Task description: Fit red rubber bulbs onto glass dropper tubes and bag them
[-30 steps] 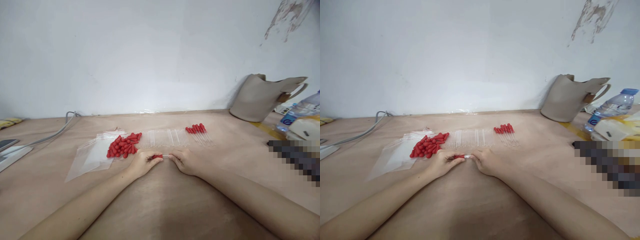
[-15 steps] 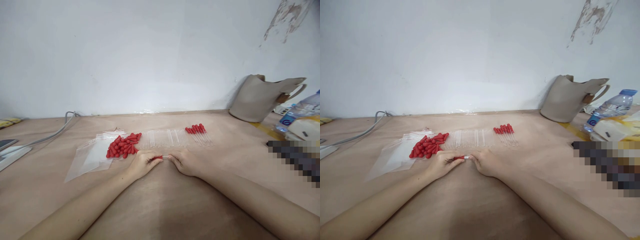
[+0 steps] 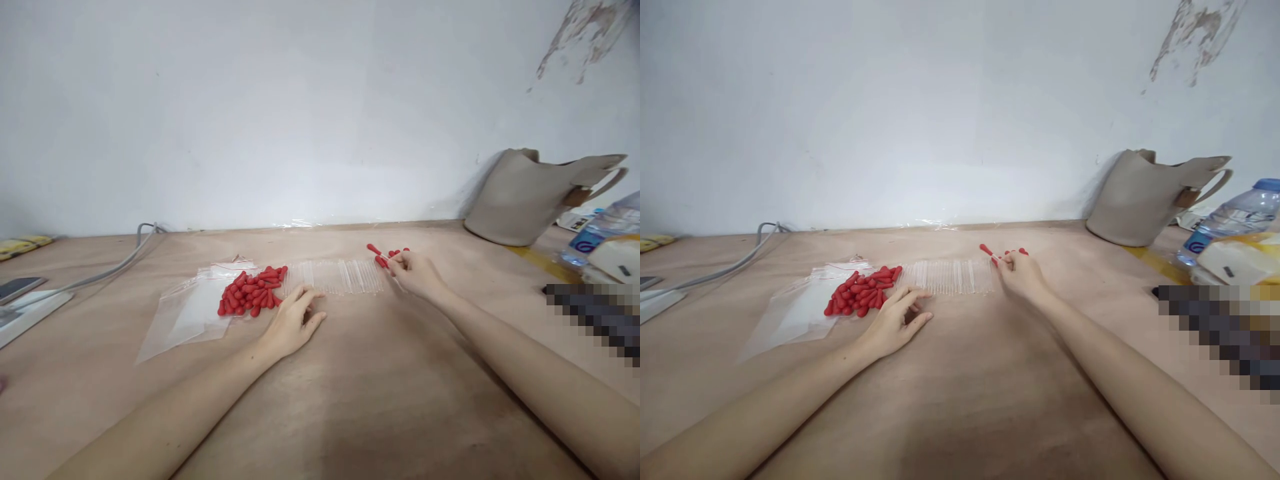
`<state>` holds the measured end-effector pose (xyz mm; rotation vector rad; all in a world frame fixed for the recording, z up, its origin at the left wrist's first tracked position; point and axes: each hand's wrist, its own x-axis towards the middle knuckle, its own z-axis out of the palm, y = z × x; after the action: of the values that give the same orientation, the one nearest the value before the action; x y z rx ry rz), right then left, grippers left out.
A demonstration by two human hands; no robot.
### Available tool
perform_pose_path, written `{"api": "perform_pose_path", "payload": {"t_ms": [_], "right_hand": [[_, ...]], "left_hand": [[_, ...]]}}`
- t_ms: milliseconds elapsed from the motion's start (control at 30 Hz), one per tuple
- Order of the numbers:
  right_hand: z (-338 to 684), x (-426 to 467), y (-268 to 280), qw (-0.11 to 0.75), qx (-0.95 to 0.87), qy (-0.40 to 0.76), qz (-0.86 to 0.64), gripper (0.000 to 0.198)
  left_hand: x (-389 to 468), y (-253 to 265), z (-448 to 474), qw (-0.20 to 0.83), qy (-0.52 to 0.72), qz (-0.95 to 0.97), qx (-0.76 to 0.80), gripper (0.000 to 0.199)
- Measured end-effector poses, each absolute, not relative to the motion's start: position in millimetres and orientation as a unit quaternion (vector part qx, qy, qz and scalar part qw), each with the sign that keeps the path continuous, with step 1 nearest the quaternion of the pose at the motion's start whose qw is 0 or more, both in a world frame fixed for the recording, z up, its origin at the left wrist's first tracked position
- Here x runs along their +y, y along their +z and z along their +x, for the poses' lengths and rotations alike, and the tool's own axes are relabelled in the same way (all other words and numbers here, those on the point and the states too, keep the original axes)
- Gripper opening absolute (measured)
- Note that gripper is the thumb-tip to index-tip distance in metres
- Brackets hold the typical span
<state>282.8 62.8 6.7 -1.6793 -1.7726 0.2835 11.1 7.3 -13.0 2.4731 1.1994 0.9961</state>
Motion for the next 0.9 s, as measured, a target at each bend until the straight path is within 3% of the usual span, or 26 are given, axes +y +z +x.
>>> {"api": "perform_pose_path", "payload": {"t_ms": [133,367,900], "right_hand": [[296,72,-2,0.285,-0.615,0.022,-0.735,0.024],[293,74,-13,0.204,-0.624,-0.051,-0.752,0.028],[278,68,-12,0.221,-0.644,-0.021,-0.733,0.032]], "left_hand": [[8,-13,12,0.118,0.318,0.842,0.419,0.020],[8,-14,12,0.124,0.310,0.843,0.421,0.016],[9,-13,13,0.118,0.304,0.848,0.418,0.009]]}}
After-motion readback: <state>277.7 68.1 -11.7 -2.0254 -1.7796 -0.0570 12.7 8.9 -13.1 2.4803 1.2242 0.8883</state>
